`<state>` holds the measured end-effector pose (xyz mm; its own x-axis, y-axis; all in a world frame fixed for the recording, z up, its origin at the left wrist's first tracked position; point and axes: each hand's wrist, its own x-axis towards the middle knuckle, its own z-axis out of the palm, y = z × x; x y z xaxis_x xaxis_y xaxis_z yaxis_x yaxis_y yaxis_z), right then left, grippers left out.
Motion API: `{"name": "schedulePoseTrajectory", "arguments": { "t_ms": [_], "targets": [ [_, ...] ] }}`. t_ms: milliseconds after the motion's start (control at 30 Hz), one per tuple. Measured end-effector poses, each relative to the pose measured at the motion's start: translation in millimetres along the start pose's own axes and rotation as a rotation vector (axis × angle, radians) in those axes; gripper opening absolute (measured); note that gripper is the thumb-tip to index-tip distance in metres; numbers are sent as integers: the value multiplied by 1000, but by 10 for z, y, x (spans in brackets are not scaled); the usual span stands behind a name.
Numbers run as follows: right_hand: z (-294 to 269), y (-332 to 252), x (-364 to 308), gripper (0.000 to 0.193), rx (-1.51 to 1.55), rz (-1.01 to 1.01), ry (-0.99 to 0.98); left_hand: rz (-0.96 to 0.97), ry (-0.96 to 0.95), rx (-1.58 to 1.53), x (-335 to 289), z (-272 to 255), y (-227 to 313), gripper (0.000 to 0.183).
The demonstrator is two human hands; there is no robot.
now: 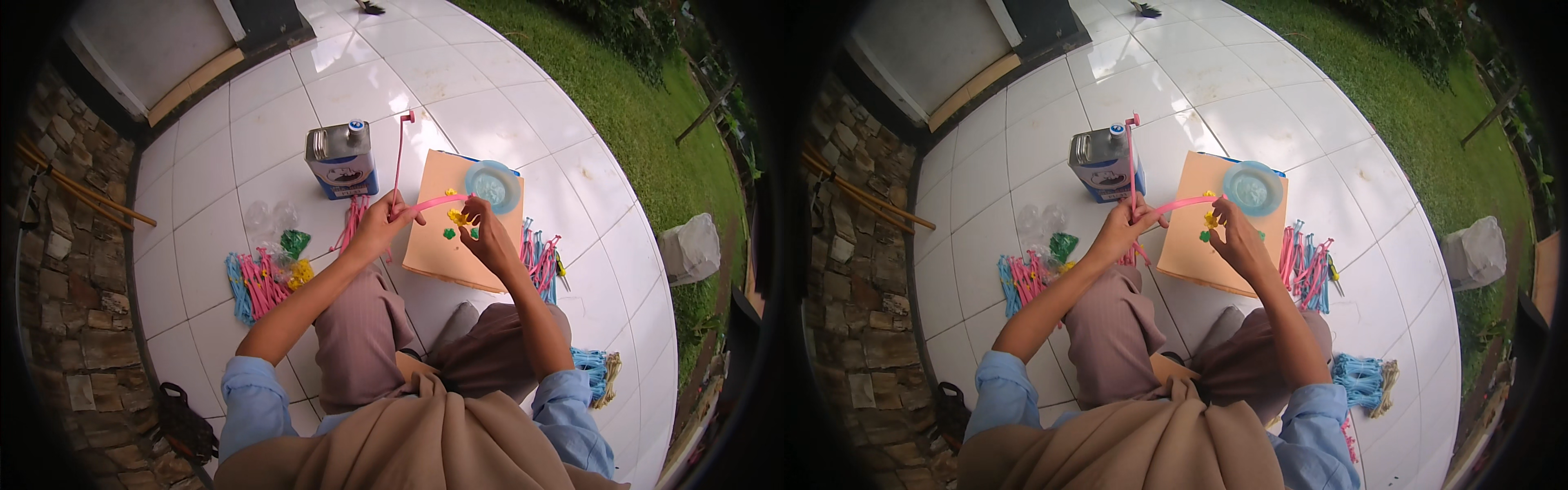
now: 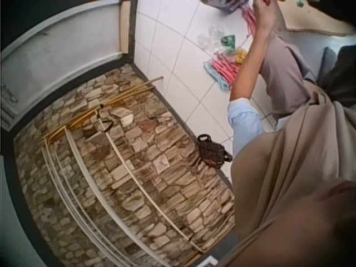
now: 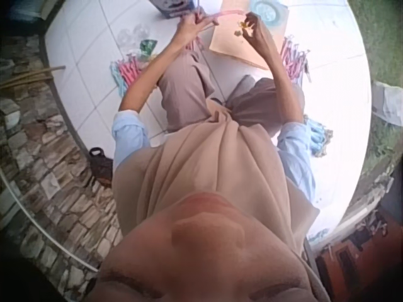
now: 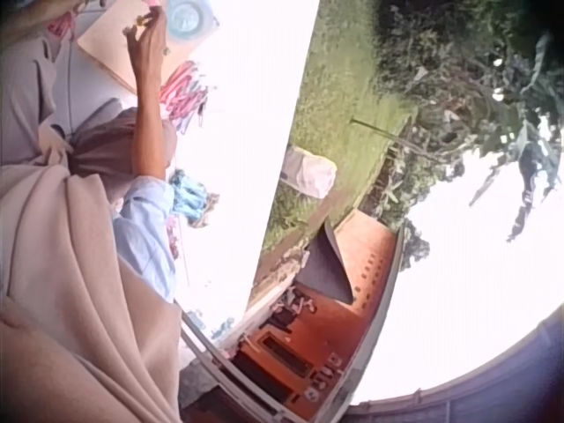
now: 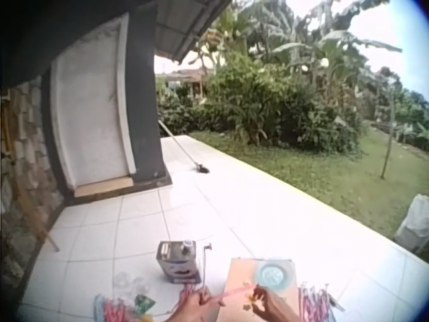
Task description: The person applies glue to small flower-shaped shoe decorations and attaches them to pink straps while sitting on a tiled floor.
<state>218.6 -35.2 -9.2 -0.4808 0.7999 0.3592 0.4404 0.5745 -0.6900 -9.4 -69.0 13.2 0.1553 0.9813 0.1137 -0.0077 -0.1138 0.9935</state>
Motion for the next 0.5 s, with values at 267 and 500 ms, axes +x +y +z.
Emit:
{"name": "schedulePoseTrajectory", "arguments": {
  "t_ms": [267,500],
  "targets": [
    [169,467,-220,48,-361,100,-166,-35,-70,-96,49,32,85,34],
    [-190,-155,56,49,667,258,26,11,-110,-130,-4,21,118,35]
  ]
}}
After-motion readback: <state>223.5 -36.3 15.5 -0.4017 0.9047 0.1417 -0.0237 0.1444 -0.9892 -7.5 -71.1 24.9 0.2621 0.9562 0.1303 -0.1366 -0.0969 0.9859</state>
